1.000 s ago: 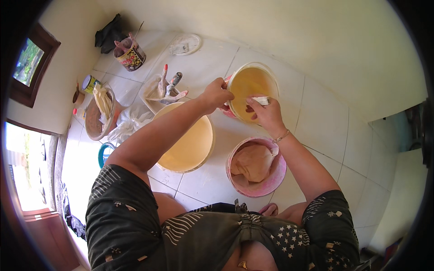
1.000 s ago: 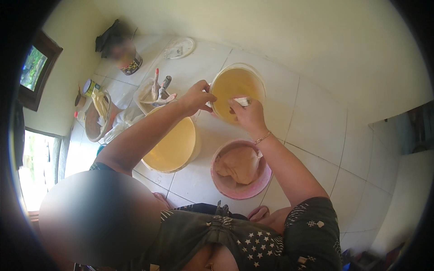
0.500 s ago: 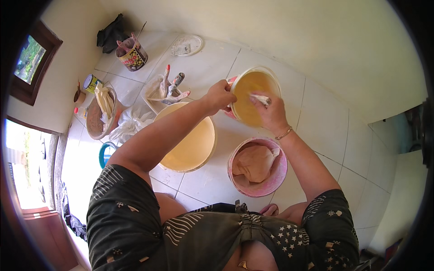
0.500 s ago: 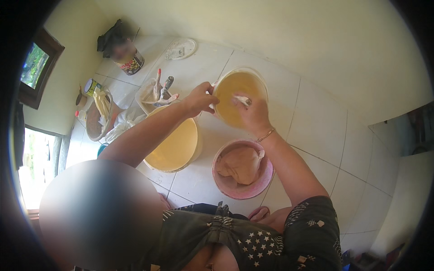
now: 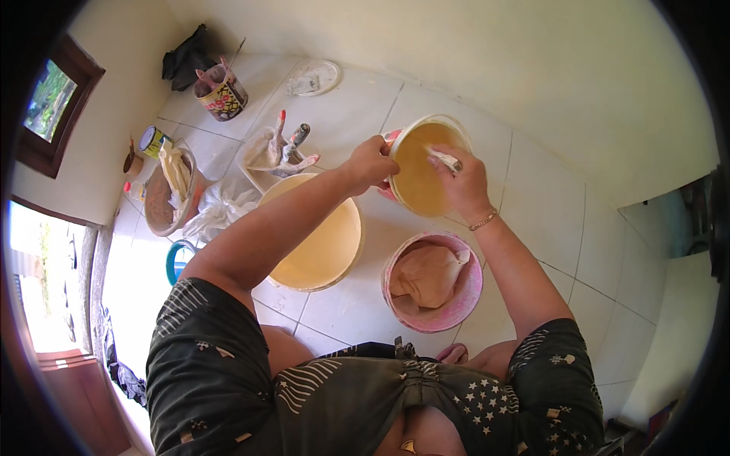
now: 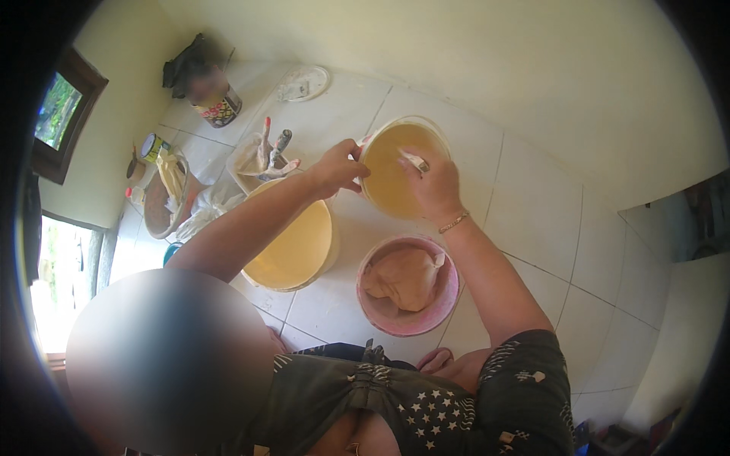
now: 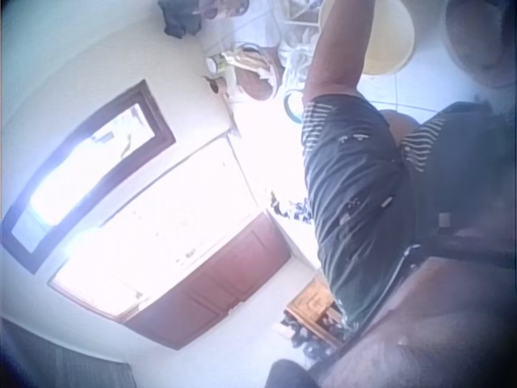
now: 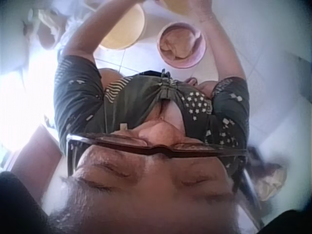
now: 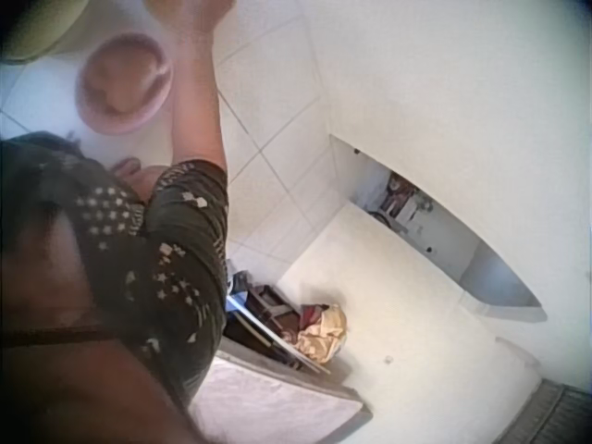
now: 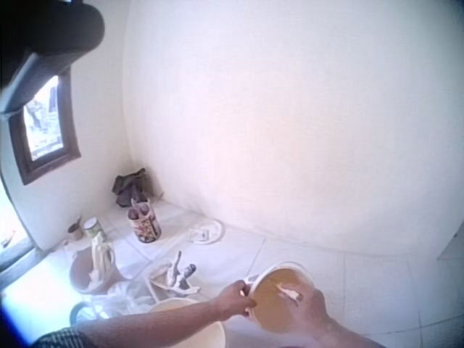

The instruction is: The person stirs yellow paint in a bucket with a wooden stick, pours it between buckets, and handles a paintbrush and a cloth.

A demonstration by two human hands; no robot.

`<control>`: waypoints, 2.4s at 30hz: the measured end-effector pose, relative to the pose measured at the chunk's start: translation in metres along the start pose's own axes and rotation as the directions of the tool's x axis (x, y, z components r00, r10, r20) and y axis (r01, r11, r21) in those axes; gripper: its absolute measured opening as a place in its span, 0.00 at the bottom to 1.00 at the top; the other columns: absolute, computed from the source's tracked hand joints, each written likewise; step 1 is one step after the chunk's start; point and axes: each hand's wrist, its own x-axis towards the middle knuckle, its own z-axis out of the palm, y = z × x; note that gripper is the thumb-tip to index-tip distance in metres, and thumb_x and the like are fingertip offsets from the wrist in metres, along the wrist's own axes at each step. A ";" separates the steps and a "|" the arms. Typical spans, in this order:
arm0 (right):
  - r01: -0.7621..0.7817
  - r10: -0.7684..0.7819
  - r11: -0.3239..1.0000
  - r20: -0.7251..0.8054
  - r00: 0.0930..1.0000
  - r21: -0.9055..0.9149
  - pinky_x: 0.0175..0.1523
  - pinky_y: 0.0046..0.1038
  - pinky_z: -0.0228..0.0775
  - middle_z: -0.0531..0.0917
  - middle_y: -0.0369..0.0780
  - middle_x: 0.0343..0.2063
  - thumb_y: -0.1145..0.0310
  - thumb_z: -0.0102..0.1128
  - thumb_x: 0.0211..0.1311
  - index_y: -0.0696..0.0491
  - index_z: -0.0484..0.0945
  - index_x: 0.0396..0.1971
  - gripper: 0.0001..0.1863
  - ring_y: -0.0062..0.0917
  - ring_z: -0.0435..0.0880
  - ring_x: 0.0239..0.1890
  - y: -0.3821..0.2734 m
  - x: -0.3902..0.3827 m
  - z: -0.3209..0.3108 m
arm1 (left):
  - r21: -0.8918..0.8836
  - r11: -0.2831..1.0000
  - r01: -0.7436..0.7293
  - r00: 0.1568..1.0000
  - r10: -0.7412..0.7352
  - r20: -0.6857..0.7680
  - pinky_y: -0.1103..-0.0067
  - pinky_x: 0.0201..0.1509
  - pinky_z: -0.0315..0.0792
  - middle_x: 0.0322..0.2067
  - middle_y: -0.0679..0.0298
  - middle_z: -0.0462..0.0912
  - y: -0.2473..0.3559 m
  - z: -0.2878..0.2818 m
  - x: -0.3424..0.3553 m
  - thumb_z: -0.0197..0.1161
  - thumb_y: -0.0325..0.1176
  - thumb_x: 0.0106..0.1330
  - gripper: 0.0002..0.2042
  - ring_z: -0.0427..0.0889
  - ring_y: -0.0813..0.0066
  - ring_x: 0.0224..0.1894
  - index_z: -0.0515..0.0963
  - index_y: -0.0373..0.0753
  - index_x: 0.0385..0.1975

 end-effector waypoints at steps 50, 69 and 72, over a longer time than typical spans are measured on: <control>-0.451 0.405 0.878 0.250 0.879 0.163 0.27 0.18 0.68 0.80 0.35 0.19 0.66 0.63 0.56 0.58 0.81 0.31 0.10 0.15 0.76 0.21 -0.037 0.016 -0.035 | -0.245 0.966 0.080 0.983 -0.117 -0.142 0.63 0.32 0.83 0.38 0.46 0.70 -0.010 -0.007 0.018 0.58 0.22 0.51 0.16 0.78 0.53 0.40 0.65 0.23 0.38; -0.307 0.303 0.944 0.051 0.952 0.120 0.32 0.18 0.69 0.80 0.35 0.27 0.71 0.61 0.59 0.60 0.80 0.34 0.08 0.17 0.76 0.25 -0.140 0.050 -0.122 | 0.141 0.975 0.173 0.976 -0.189 0.109 0.69 0.34 0.83 0.43 0.39 0.71 -0.008 -0.046 0.054 0.59 0.29 0.56 0.18 0.80 0.55 0.37 0.71 0.16 0.38; -0.275 0.261 0.961 0.202 0.944 0.045 0.30 0.19 0.68 0.80 0.37 0.23 0.67 0.62 0.57 0.59 0.80 0.34 0.10 0.17 0.76 0.24 -0.088 0.019 -0.088 | 0.377 0.923 0.079 0.982 -0.136 0.127 0.73 0.35 0.81 0.45 0.41 0.71 0.027 -0.063 0.028 0.62 0.34 0.55 0.23 0.80 0.55 0.37 0.70 0.19 0.44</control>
